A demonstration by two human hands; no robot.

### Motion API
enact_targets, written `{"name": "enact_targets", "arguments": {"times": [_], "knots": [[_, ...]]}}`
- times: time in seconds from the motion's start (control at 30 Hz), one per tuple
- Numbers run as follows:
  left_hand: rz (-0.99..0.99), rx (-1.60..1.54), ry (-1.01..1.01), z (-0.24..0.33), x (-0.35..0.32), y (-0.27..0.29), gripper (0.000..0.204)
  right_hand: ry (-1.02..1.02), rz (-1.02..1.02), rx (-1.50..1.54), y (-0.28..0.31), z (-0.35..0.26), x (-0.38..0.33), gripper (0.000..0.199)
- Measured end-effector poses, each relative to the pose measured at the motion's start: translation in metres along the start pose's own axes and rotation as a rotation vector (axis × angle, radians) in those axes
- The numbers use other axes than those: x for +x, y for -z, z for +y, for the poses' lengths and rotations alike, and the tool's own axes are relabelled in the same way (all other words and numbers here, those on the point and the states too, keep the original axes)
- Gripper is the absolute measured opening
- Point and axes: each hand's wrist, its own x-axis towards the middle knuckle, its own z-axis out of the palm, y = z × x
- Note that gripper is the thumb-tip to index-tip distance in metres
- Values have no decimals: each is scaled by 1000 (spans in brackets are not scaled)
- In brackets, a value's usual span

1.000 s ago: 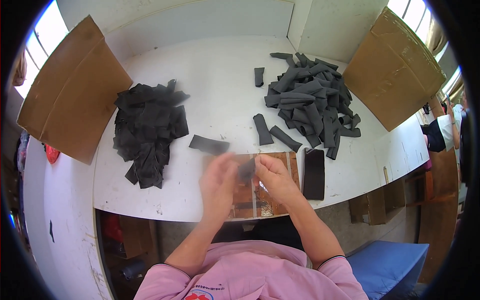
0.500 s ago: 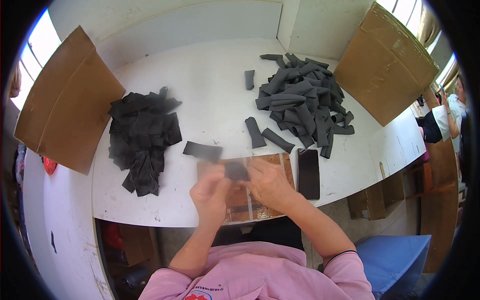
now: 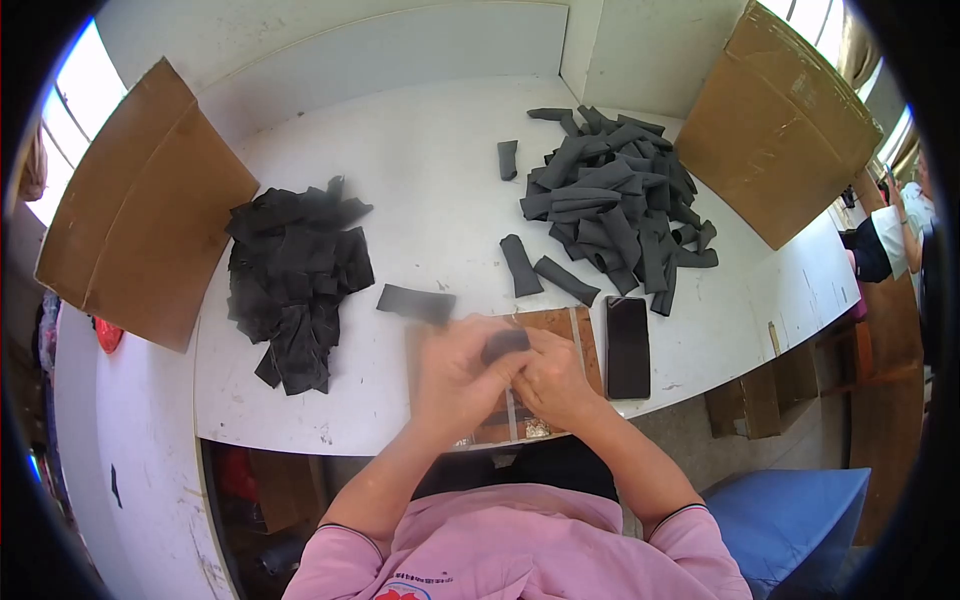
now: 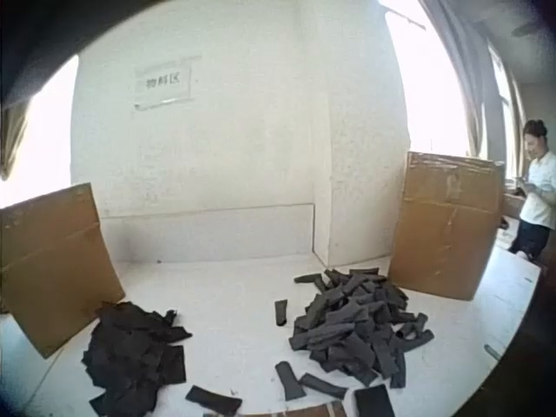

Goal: Wrapping and preparing black foam strips using a stationary jig on a workbench.

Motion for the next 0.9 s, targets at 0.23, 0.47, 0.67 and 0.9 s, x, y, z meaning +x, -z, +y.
{"name": "enact_targets", "arguments": {"times": [0.23,0.47,0.67,0.9], "knots": [[-41,79,55,-9,-2,1,9,-72,-86,-21,-5,6,-2,19],[176,-547,94,17,-5,-1,17,-90,-146,-26,15,-9,15,22],[337,-862,34,9,-6,16,16,-45,-212,-156,24,-16,26,24],[302,-708,-27,-2,-11,15,15,-94,-246,4,11,-10,13,20]]}}
